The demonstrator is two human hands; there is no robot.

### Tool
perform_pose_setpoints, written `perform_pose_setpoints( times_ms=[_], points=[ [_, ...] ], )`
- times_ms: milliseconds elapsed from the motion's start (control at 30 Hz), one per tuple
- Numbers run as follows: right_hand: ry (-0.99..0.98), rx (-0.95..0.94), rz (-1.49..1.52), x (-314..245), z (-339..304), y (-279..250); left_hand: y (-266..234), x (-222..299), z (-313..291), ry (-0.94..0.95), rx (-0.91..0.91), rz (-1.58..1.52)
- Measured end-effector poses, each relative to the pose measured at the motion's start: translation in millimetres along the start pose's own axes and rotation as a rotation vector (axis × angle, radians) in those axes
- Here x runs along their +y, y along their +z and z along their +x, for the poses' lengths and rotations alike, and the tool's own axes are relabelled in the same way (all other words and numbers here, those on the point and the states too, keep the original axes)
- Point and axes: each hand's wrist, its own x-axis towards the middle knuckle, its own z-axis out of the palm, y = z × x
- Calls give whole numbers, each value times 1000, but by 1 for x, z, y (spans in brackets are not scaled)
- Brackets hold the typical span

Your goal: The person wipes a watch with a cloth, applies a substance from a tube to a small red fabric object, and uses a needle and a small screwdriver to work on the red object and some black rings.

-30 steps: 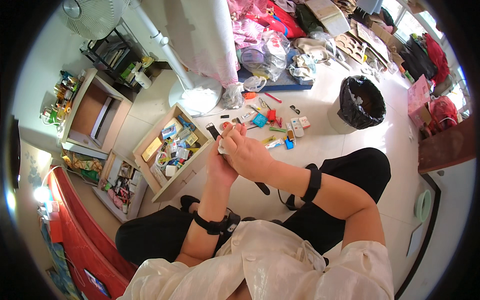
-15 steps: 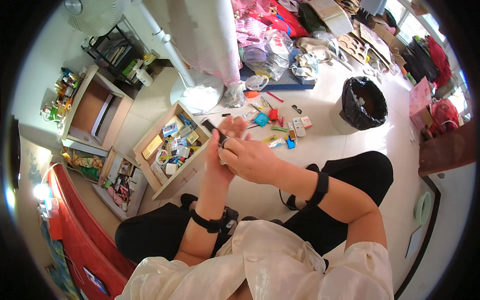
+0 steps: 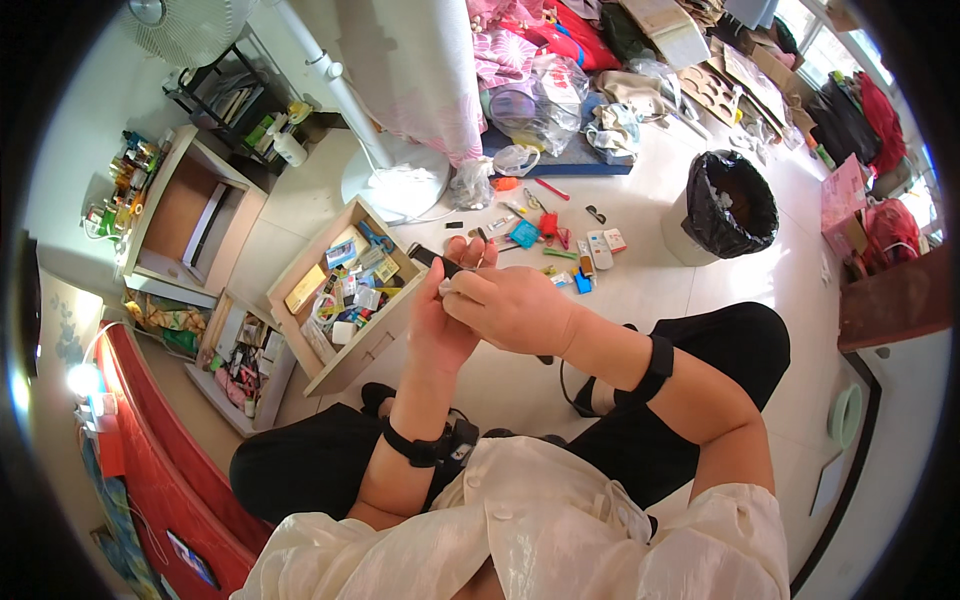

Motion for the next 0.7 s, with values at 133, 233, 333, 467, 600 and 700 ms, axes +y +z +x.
perform_pose_setpoints(
  times_ms=[133, 233, 333, 467, 600, 700],
  points=[
    [-19, -267, -98, -2, 4, -9, -10, -1, 0, -22, -60, -104],
    [-47, -351, -98, 2, 6, -16, -6, -1, 1, 2, -22, -69],
    [2, -415, -60, 15, 4, -24, -8, 13, 3, 88, 74, -79],
    [353, 57, 187, 13, 10, -30, 0, 26, 5, 65, 29, 122],
    [376, 75, 265, -6, 14, -4, 5, 11, 3, 88, 70, 62],
    [434, -54, 318, -3, 4, 1, -3, 15, 4, 147, 96, -13]
  ],
)
